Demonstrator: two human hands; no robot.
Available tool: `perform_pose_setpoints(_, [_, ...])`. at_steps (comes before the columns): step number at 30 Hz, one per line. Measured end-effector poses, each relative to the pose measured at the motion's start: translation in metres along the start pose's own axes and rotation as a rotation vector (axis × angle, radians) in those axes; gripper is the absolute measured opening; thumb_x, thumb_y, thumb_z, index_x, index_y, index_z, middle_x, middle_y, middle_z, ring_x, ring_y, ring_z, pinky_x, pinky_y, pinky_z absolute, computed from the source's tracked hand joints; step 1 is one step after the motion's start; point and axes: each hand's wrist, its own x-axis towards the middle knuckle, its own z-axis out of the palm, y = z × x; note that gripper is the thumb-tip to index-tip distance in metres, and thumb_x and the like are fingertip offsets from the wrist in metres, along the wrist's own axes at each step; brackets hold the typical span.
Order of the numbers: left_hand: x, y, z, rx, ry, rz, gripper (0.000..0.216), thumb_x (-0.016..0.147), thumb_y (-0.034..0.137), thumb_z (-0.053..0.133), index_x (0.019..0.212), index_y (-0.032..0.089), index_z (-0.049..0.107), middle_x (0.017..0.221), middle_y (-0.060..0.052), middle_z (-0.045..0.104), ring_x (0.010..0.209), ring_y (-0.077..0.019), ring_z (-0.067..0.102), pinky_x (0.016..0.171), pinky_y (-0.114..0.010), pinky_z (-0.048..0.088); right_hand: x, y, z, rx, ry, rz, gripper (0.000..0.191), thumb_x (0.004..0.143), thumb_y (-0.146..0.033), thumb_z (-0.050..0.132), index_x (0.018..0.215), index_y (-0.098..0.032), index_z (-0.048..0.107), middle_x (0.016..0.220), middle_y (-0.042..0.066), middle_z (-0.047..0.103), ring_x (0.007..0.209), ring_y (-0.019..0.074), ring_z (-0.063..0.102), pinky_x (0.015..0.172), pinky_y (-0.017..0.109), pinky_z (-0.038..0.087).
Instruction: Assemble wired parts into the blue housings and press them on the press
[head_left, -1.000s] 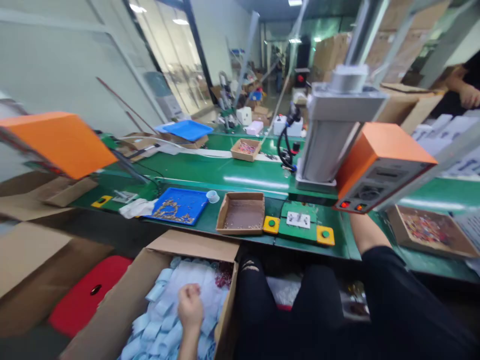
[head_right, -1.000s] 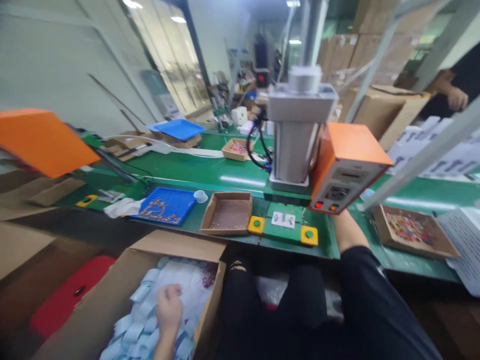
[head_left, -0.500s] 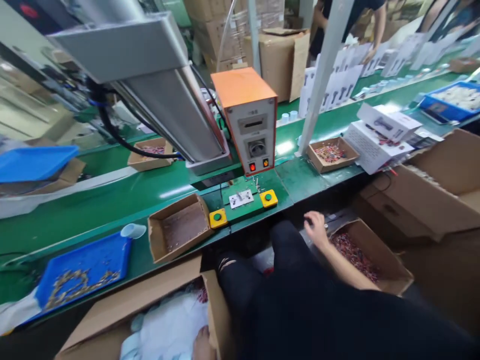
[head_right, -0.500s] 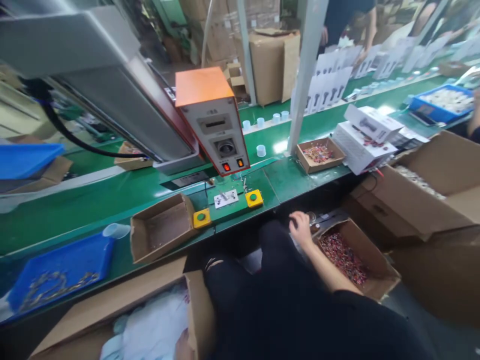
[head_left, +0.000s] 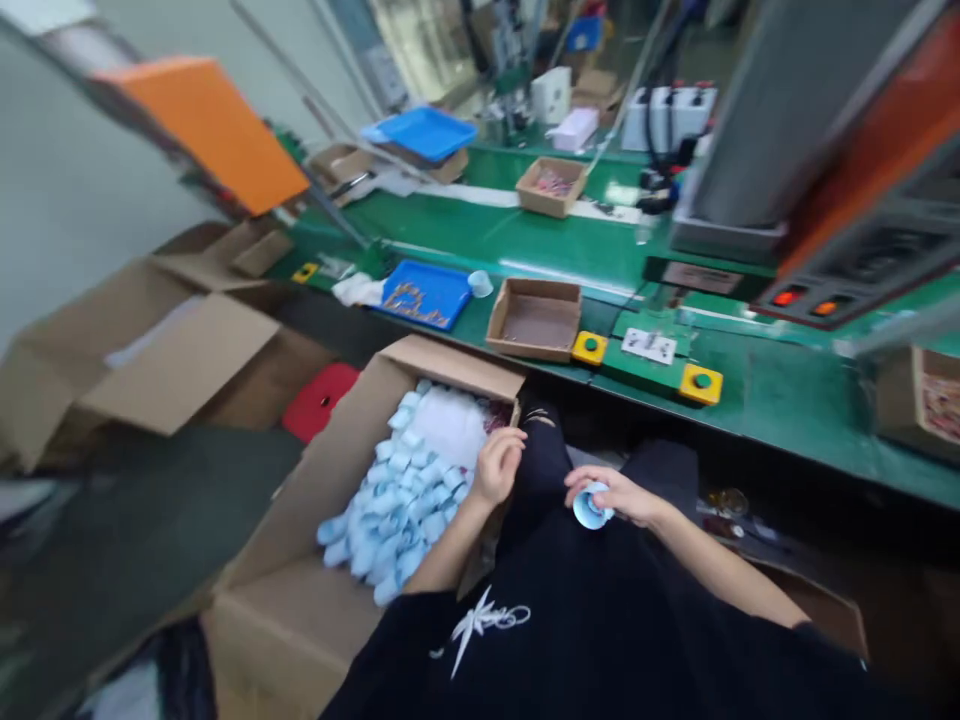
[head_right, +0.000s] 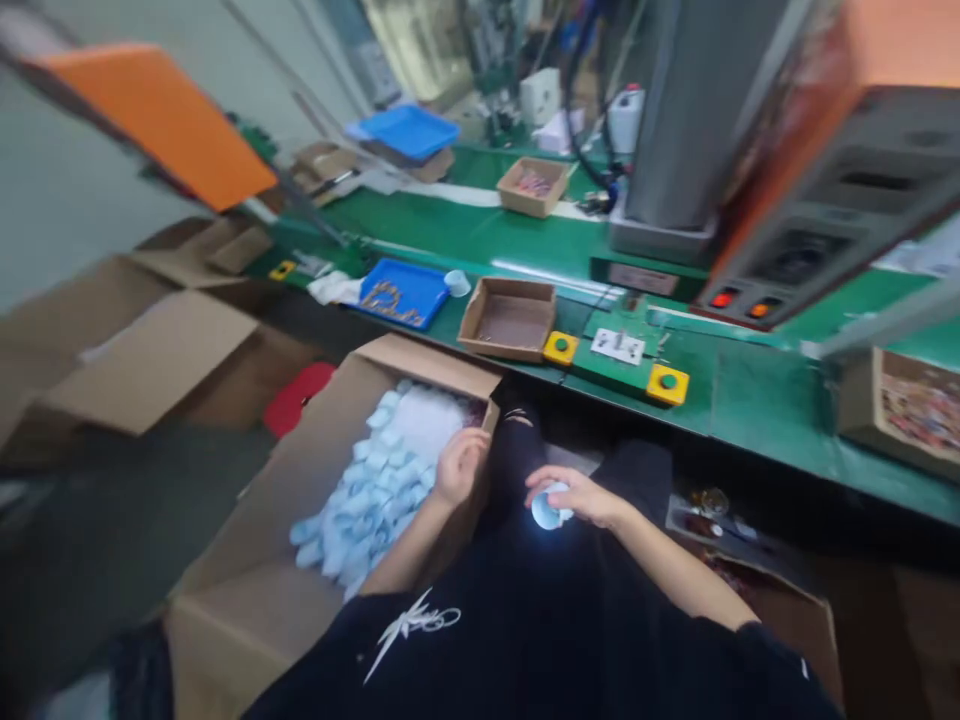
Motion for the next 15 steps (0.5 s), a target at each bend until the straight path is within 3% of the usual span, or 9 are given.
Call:
perform_pose_setpoints(2, [0.003, -0.032, -0.012, 0.042, 0.099, -0.236, 0.051, 0.109, 0.046, 0.023, 0.097, 0.02, 0.066, 0.105, -0.014, 0.073, 0.106, -0.025, 0.068, 0.101, -0.041, 0.055, -0.002, 0.001, -0.006, -0.006, 0.035, 0.032, 0.083, 0.064, -0.077, 0.088, 0.119, -0.017, 0.071, 0.105, 0.013, 0.075, 0.084, 0.0224, 0.072, 0.071, 0.031, 0.057])
perform_pose_setpoints(4, [0.001, -0.07, -0.025, 0.097, 0.152, -0.433, 0.047, 0.111, 0.038, 0.021, 0.103, 0.018, 0.063, 0.104, -0.014, 0.071, 0.104, -0.023, 0.067, 0.1, -0.039, 0.054, -0.009, 0.008, -0.014, 0.007, 0.193, 0.019, 0.085, 0.064, -0.078, 0.087, 0.123, -0.02, 0.07, 0.109, 0.012, 0.075, 0.09, 0.0242, 0.072, 0.077, 0.035, 0.06])
perform_pose_setpoints(8, [-0.006, -0.129, -0.028, 0.181, 0.051, -0.688, 0.03, 0.109, 0.039, 0.05, 0.111, 0.014, 0.065, 0.106, -0.009, 0.071, 0.098, -0.0214, 0.068, 0.094, -0.042, 0.057, -0.023, 0.025, -0.03, -0.001, 0.481, 0.043, 0.075, 0.078, -0.069, 0.082, 0.135, -0.024, 0.065, 0.126, 0.012, 0.072, 0.111, 0.0287, 0.071, 0.093, 0.044, 0.061])
perform_pose_setpoints(12, [-0.007, -0.148, -0.017, 0.245, -0.161, -0.732, 0.031, 0.102, 0.042, 0.067, 0.117, 0.015, 0.069, 0.115, -0.008, 0.071, 0.1, -0.0219, 0.07, 0.091, -0.044, 0.061, -0.025, 0.025, -0.04, -0.032, 0.584, 0.042, 0.072, 0.085, -0.073, 0.07, 0.133, -0.02, 0.067, 0.126, 0.017, 0.072, 0.105, 0.032, 0.072, 0.09, 0.048, 0.06])
perform_pose_setpoints(15, [0.016, -0.14, -0.004, 0.291, -0.262, -0.631, 0.037, 0.101, 0.04, 0.069, 0.128, 0.015, 0.066, 0.127, -0.012, 0.068, 0.11, -0.0254, 0.069, 0.095, -0.047, 0.061, -0.026, 0.016, -0.039, -0.048, 0.642, 0.012, 0.065, 0.082, -0.069, 0.075, 0.129, -0.023, 0.07, 0.113, 0.012, 0.075, 0.093, 0.0283, 0.071, 0.085, 0.043, 0.058])
